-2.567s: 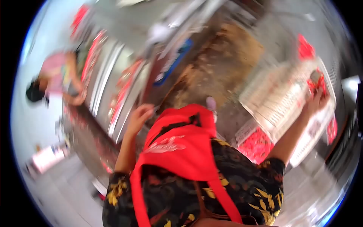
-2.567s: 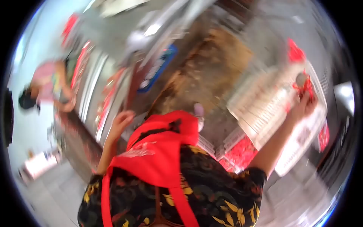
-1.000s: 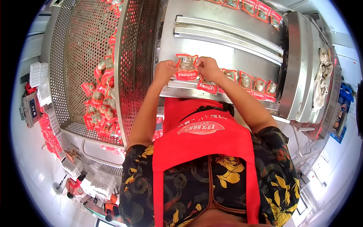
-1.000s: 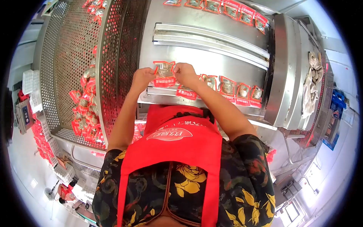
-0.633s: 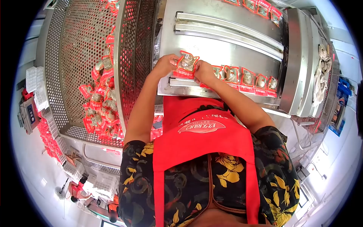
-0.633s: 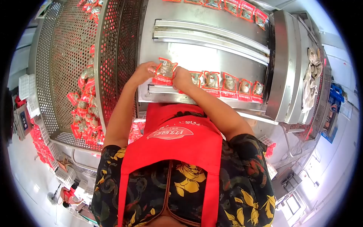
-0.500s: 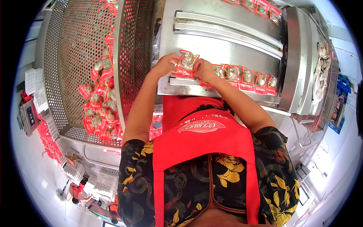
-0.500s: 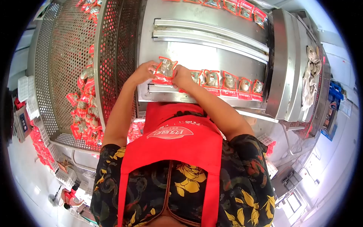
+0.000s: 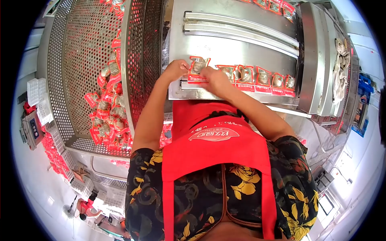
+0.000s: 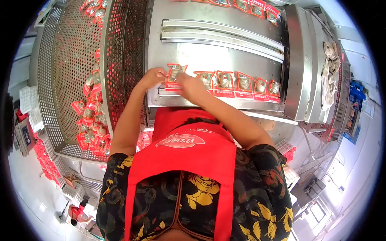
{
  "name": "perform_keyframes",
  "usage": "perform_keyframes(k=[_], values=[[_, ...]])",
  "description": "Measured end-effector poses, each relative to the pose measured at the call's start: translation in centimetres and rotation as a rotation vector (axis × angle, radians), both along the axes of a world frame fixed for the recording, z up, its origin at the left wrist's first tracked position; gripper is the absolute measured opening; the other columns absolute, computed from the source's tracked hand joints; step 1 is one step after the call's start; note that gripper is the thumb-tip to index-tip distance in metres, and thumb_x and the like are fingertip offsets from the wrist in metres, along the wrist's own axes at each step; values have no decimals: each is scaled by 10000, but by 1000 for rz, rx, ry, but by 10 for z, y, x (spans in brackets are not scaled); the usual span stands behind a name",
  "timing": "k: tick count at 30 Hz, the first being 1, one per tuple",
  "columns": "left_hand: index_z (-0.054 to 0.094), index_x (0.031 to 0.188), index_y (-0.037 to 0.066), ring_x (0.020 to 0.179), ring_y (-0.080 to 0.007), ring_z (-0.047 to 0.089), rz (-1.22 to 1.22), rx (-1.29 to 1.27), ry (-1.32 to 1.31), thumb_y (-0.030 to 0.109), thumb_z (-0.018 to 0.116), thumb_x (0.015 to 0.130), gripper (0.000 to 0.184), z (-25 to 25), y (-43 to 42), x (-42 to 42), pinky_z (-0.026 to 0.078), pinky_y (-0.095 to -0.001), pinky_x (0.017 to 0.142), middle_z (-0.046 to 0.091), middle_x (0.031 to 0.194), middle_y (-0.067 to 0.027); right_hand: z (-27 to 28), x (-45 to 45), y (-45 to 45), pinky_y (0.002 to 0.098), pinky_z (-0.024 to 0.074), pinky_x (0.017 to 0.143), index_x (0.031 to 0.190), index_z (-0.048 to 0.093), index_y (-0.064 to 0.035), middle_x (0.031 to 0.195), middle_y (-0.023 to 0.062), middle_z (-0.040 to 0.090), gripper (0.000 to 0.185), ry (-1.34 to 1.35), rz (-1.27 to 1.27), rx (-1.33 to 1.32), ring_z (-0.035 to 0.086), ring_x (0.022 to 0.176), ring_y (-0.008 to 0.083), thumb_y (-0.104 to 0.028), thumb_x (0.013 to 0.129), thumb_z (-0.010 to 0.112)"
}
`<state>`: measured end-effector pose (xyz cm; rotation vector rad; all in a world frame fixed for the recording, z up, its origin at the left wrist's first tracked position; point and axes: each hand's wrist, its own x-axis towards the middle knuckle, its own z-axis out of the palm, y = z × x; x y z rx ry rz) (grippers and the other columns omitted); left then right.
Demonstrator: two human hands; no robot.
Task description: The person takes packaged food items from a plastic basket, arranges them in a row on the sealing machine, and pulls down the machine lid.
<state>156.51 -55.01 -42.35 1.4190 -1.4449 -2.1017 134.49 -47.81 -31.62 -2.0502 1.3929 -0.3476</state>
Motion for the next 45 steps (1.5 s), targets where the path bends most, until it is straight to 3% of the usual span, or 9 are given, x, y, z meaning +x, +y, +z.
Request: perform_keyframes(k=[2, 4, 12, 14, 17, 23, 36, 41, 45], values=[[636, 939, -21, 747, -145, 646, -11, -47, -10, -5, 701, 779, 174, -1, 2, 0, 506, -276, 659, 683, 796, -95, -16, 4, 9, 416, 536, 699, 931, 589, -22, 1051, 130, 588, 196, 87, 88, -4, 625, 946, 316, -120, 777, 662], [642, 933, -10, 752, -154, 652, -12, -94, -32, 8, 697, 780, 164, 0, 4, 1, 509, -288, 669, 688, 805, -95, -24, 8, 14, 411, 535, 686, 845, 598, -27, 964, 111, 580, 106, 80, 166, -151, 615, 896, 301, -97, 773, 632], [655, 955, 56, 837, -274, 653, -135, -357, -404, 113, 709, 769, 202, 51, 31, 9, 513, -371, 741, 684, 872, -100, -16, 17, 39, 389, 515, 698, 834, 601, -70, 900, 80, 554, 133, -131, 139, -207, 582, 866, 275, -123, 760, 697], [638, 969, 67, 903, -306, 607, 50, -777, -626, 140, 720, 769, 228, 94, 46, -5, 499, -397, 786, 637, 915, -96, 0, 1, 50, 390, 507, 737, 909, 604, -71, 915, 84, 561, 200, -121, 124, -175, 581, 882, 282, -124, 750, 714], [624, 971, 80, 942, -300, 572, -26, -1007, -269, 161, 722, 759, 247, 101, 68, -36, 488, -410, 801, 596, 928, -82, 11, -37, 68, 421, 500, 786, 978, 558, -56, 984, 114, 578, 307, -100, -14, -212, 578, 932, 328, -99, 723, 722], [642, 944, 86, 901, -266, 583, -215, -1277, -172, 98, 680, 751, 197, 77, 88, -97, 490, -385, 782, 608, 908, -69, 13, -98, 90, 394, 490, 821, 1053, 588, -67, 1095, 116, 576, 369, 134, -279, -303, 571, 983, 317, -57, 708, 721], [617, 824, 68, 868, -271, 572, -328, -1317, -322, 33, 589, 701, 132, 86, 98, -97, 491, -392, 746, 585, 845, -76, -31, -142, 102, 392, 492, 782, 888, 672, -88, 983, 59, 620, 189, 101, -234, -393, 582, 908, 260, -105, 708, 726], [641, 1019, 67, 943, -307, 564, -255, -1196, -404, 68, 699, 761, 264, 103, 112, -106, 472, -401, 834, 598, 986, -109, 17, -175, 115, 402, 471, 841, 924, 671, -83, 1042, 92, 597, 209, 3, -379, -470, 564, 975, 280, -127, 728, 732], [604, 1142, 64, 997, -326, 561, -130, -1188, -489, 66, 688, 793, 359, 118, 132, -117, 463, -411, 868, 599, 1061, -131, -13, -232, 121, 406, 462, 788, 833, 636, -72, 946, 82, 609, 113, 101, -379, -454, 560, 904, 289, -101, 729, 670]])
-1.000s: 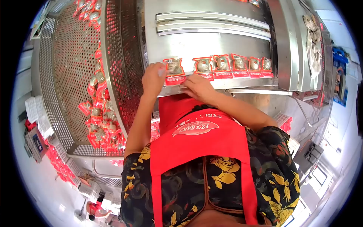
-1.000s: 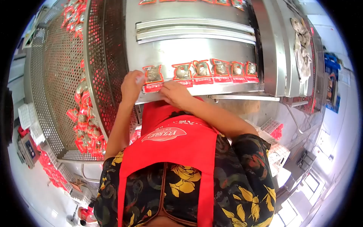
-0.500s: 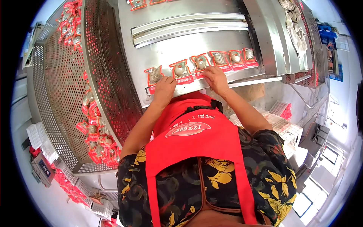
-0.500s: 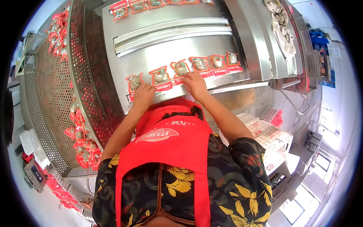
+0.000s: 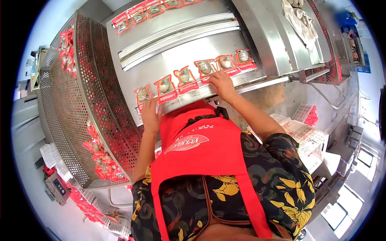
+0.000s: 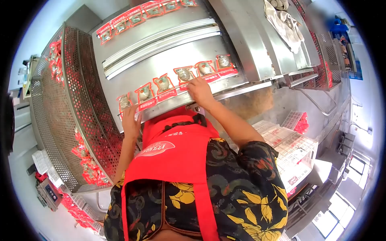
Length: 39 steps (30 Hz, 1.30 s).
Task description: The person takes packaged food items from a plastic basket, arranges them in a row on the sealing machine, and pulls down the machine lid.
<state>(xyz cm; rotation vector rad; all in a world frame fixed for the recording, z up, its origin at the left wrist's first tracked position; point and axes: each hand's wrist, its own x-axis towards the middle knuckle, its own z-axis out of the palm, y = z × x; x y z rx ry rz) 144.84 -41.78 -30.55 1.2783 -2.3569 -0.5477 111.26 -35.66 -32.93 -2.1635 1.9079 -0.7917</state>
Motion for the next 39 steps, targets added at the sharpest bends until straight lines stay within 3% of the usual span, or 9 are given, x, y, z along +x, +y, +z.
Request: perform_keyframes(k=[5, 8, 13, 20, 23, 24, 25, 33, 39], values=[[594, 1152, 55, 1011, -340, 561, 96, -9, -54, 33, 657, 804, 354, 6, 25, -10, 455, -423, 881, 598, 1069, -146, -21, -11, 7, 407, 456, 755, 749, 587, -78, 850, 64, 586, 76, -38, 89, -19, 542, 839, 283, -114, 727, 651], [584, 1167, 58, 1012, -337, 563, 151, -2, -68, 24, 650, 810, 365, 14, 41, -17, 457, -423, 882, 601, 1069, -146, 10, -22, 16, 401, 446, 870, 967, 632, -85, 1032, 56, 588, 278, -166, 171, 10, 535, 1016, 270, -74, 703, 718], [584, 1168, 57, 1002, -324, 574, 238, 15, -85, 26, 636, 828, 346, 15, 74, -26, 466, -407, 876, 604, 1067, -136, 3, -82, 29, 413, 442, 893, 1020, 621, -77, 1099, 71, 585, 347, -97, -23, -39, 533, 1048, 283, -48, 686, 710], [593, 1172, 76, 938, -300, 610, 354, 127, -36, 41, 641, 825, 352, -1, 114, -45, 494, -394, 825, 615, 1054, -132, 4, -121, 38, 446, 449, 881, 967, 614, -43, 1033, 136, 601, 220, -119, -31, -144, 553, 986, 325, -61, 761, 539], [603, 1144, 102, 897, -301, 626, 412, 67, -105, 48, 649, 812, 339, -7, 129, -36, 511, -396, 788, 620, 1013, -122, -47, -152, 33, 489, 420, 971, 1064, 647, -15, 1072, 171, 638, 232, -90, -165, -208, 568, 1053, 375, -50, 910, 478], [603, 1131, 104, 891, -293, 633, 446, 83, -80, 53, 650, 812, 326, -8, 139, -35, 515, -388, 779, 619, 1000, -113, -31, -161, 31, 482, 435, 966, 1126, 652, -39, 1163, 173, 626, 401, -84, -83, -184, 558, 1088, 399, 23, 742, 551], [602, 1117, 106, 886, -284, 639, 468, 93, -44, 57, 651, 811, 313, -5, 141, -37, 519, -380, 771, 617, 987, -105, -36, -168, 31, 475, 424, 987, 1143, 647, -51, 1152, 177, 623, 394, -88, -69, -97, 547, 1117, 397, 10, 765, 554], [610, 1115, 93, 859, -245, 651, 703, 31, 101, 53, 646, 821, 299, 43, 166, -12, 529, -349, 747, 620, 981, -92, -41, -174, 46, 452, 462, 875, 781, 664, -41, 998, 137, 629, 47, -103, -96, -28, 565, 1020, 368, -49, 742, 640], [636, 1081, 84, 812, -234, 660, 835, -26, 227, 54, 645, 815, 268, 40, 167, 28, 536, -348, 744, 654, 954, -104, -8, -162, 48, 452, 459, 878, 799, 634, -44, 975, 155, 625, 71, -95, -48, 15, 563, 977, 371, -43, 728, 639]])
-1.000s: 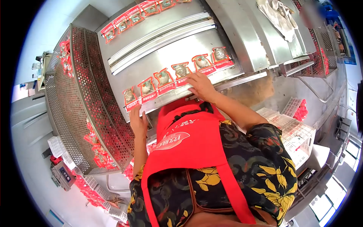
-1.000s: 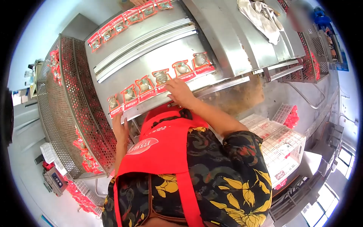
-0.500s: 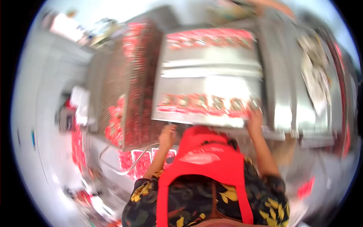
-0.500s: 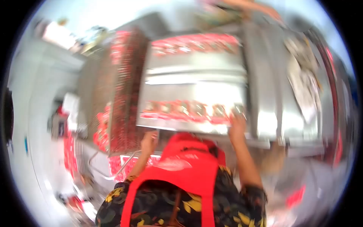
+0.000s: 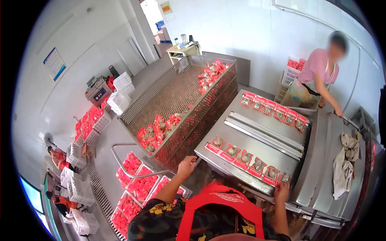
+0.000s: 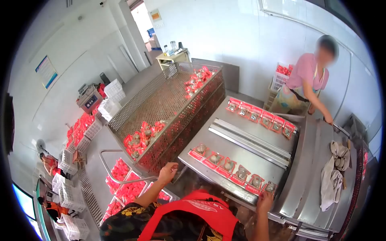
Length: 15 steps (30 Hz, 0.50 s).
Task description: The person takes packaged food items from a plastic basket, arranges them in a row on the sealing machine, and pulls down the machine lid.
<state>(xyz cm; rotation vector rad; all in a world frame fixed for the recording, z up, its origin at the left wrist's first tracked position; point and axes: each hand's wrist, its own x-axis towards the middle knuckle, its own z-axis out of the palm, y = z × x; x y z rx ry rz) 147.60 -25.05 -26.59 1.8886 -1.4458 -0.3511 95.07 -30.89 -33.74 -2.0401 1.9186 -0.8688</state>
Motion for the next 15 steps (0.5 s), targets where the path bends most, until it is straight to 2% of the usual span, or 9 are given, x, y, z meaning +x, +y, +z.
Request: perform_keyframes(k=[3, 4, 6, 7, 8, 10, 12, 14, 15], values=[[634, 1101, 90, 855, -253, 670, -66, -6, 72, 63, 651, 819, 284, -18, 0, 7, 537, -351, 755, 664, 967, -112, 1, -4, 10, 463, 477, 819, 842, 625, -52, 879, 149, 621, 139, 104, 145, -99, 576, 895, 356, -69, 709, 663], [634, 1101, 90, 855, -253, 670, -99, 20, 87, 63, 651, 819, 284, -23, 1, 12, 537, -351, 755, 664, 967, -112, -33, -14, 1, 460, 486, 801, 845, 628, -54, 879, 152, 625, 154, -186, 113, 313, 582, 870, 353, -85, 702, 677], [638, 1101, 93, 866, -266, 678, -119, -10, 66, 76, 647, 834, 268, -41, 3, 12, 540, -364, 748, 662, 987, -123, 55, 16, 34, 458, 504, 761, 871, 643, -58, 884, 163, 640, 187, 176, 200, 259, 604, 837, 352, -144, 718, 709], [644, 1090, 90, 842, -260, 680, -108, -3, 116, 91, 647, 844, 246, -51, 6, 12, 540, -361, 732, 667, 964, -120, 38, 16, 48, 461, 499, 800, 909, 653, -53, 936, 170, 647, 200, 114, 35, 103, 608, 904, 367, -156, 749, 714], [650, 1079, 86, 819, -254, 682, -110, 11, 164, 107, 647, 854, 225, -62, 11, 16, 541, -357, 717, 672, 942, -117, 52, 14, 55, 467, 491, 838, 982, 653, -56, 1014, 176, 637, 262, 32, 96, -27, 597, 970, 377, -165, 755, 725], [660, 1059, 77, 778, -225, 678, -58, 57, 177, 133, 648, 859, 208, -106, 27, 26, 536, -339, 681, 677, 879, -108, 116, 16, 72, 453, 464, 908, 1057, 633, -62, 1100, 176, 606, 330, 85, 40, -113, 567, 1044, 381, -125, 745, 719], [668, 1038, 59, 732, -194, 659, -24, 139, 255, 145, 654, 848, 209, -198, 51, 66, 523, -313, 637, 672, 812, -105, 150, -10, 85, 451, 456, 927, 1037, 630, -58, 1126, 165, 607, 297, 87, -50, -239, 567, 1066, 364, -29, 742, 643], [665, 1027, 38, 692, -196, 642, 57, 250, 410, 109, 639, 830, 211, -204, 80, 68, 514, -314, 611, 671, 797, -111, 178, -62, 102, 446, 455, 936, 1040, 632, -54, 1143, 163, 609, 337, 170, -275, -270, 568, 1076, 361, 49, 725, 567], [666, 1012, 41, 676, -195, 636, 21, 215, 329, 154, 632, 847, 203, -263, 99, 100, 500, -318, 581, 670, 785, -109, 187, -94, 113, 439, 448, 954, 1051, 628, -55, 1156, 165, 603, 373, 218, -392, -282, 559, 1096, 361, 75, 713, 539]])
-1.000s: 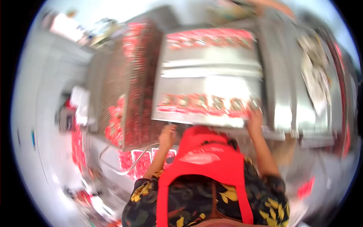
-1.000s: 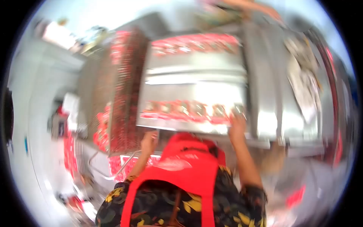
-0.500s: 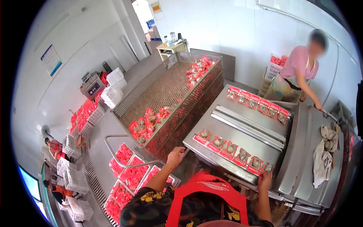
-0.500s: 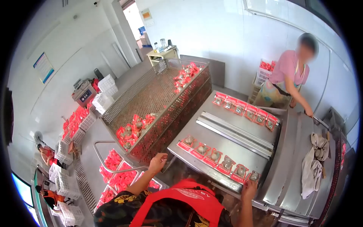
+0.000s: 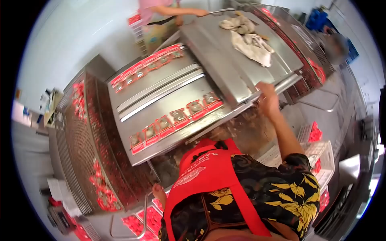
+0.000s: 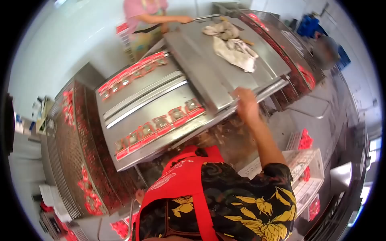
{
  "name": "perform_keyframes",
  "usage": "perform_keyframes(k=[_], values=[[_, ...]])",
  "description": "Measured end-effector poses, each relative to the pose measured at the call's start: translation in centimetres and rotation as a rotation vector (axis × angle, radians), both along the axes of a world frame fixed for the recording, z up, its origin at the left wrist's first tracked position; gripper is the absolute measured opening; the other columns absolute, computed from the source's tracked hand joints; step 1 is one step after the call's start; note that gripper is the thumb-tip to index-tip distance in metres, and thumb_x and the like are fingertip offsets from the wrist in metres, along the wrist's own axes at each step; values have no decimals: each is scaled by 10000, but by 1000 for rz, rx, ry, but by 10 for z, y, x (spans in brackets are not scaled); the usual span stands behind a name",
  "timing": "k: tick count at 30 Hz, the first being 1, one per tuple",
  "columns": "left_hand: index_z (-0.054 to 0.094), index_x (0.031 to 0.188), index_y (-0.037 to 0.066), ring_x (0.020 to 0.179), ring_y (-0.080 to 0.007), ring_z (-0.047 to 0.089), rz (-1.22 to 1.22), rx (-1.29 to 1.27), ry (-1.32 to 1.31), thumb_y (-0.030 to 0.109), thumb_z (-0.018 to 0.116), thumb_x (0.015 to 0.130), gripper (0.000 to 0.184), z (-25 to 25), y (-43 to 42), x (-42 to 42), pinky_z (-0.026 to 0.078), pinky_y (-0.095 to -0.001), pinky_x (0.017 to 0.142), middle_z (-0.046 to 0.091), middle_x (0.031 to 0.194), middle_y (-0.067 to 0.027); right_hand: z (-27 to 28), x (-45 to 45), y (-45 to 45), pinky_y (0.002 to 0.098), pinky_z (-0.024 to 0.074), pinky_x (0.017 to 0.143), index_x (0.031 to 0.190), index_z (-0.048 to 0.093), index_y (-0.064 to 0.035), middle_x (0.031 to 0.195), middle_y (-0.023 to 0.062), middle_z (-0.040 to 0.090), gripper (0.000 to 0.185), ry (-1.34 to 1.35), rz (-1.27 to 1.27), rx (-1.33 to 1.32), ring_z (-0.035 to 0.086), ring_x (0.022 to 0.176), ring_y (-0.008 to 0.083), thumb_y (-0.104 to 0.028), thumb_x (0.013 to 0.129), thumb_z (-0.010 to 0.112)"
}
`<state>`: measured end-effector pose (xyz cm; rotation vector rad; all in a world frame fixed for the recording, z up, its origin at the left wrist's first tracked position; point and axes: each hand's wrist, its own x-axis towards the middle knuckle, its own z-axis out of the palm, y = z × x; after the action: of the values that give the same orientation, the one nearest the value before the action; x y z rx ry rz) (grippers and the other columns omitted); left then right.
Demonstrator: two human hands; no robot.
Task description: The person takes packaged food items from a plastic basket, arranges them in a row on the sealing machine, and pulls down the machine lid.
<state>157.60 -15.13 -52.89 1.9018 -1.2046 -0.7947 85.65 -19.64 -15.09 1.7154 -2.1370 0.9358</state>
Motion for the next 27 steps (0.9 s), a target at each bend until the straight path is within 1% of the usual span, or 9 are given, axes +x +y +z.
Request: perform_keyframes(k=[4, 8, 10, 12, 14, 15, 16, 22, 27], values=[[672, 902, 87, 641, -201, 633, -58, 337, -370, 220, 599, 871, 155, -58, 40, 14, 477, -353, 539, 666, 740, -90, -21, -134, 52, 430, 401, 1035, 1221, 564, -48, 1281, 187, 541, 555, 197, -359, 94, 493, 1195, 375, 108, 698, 466], [678, 776, 145, 617, -211, 638, -514, 551, -1212, 248, 563, 880, 186, -90, 85, -6, 466, -393, 523, 663, 696, -68, -73, -237, 88, 444, 341, 1099, 1304, 503, -35, 1355, 205, 492, 610, 238, -287, 405, 425, 1291, 379, 71, 704, 513], [681, 713, 174, 606, -216, 641, -507, 550, -1383, 262, 546, 884, 235, -105, 117, -24, 461, -413, 514, 661, 674, -57, -90, -279, 92, 467, 355, 1077, 1265, 542, -36, 1320, 208, 519, 552, 198, -149, 436, 439, 1266, 396, -47, 726, 659], [678, 707, 141, 705, -294, 655, -264, 530, -912, 184, 578, 811, 151, -82, 117, -68, 514, -463, 642, 672, 710, -93, -96, -320, 89, 468, 368, 1046, 1205, 557, -47, 1278, 197, 542, 518, 248, -131, 547, 465, 1230, 392, -137, 718, 709], [659, 864, 59, 870, -346, 639, -470, 353, -796, 244, 532, 832, 226, -16, 108, -125, 512, -467, 743, 658, 918, -190, -94, -355, 85, 489, 408, 954, 1052, 586, -16, 1098, 194, 594, 368, 344, 7, 497, 532, 1088, 401, -107, 707, 675], [648, 851, 50, 863, -370, 629, -12, 418, -378, 261, 553, 835, 231, -1, 109, -160, 503, -490, 741, 657, 898, -176, -85, -368, 79, 503, 433, 877, 1002, 589, -4, 1004, 191, 604, 300, 317, 19, 586, 562, 980, 399, -90, 720, 643], [673, 868, 62, 864, -374, 643, -20, 292, -282, 271, 591, 836, 227, -9, 125, -173, 513, -476, 754, 683, 899, -170, -106, -416, 81, 508, 454, 795, 1016, 590, 3, 923, 194, 604, 296, 384, 99, 569, 571, 879, 408, -82, 733, 616], [728, 938, 108, 749, -229, 697, 513, 416, 46, 259, 623, 786, 239, 58, 227, -277, 550, -351, 682, 709, 796, -108, -97, -431, 62, 483, 518, 759, 952, 684, -2, 878, 231, 674, 286, 447, -22, 840, 652, 853, 424, -82, 687, 610], [735, 849, 99, 637, -243, 685, 653, 606, 206, 212, 635, 757, 177, -47, 372, -294, 547, -350, 610, 681, 655, -92, -77, -408, 64, 499, 508, 754, 1024, 706, -46, 912, 225, 684, 372, 445, -157, 813, 651, 840, 432, -96, 682, 569]])
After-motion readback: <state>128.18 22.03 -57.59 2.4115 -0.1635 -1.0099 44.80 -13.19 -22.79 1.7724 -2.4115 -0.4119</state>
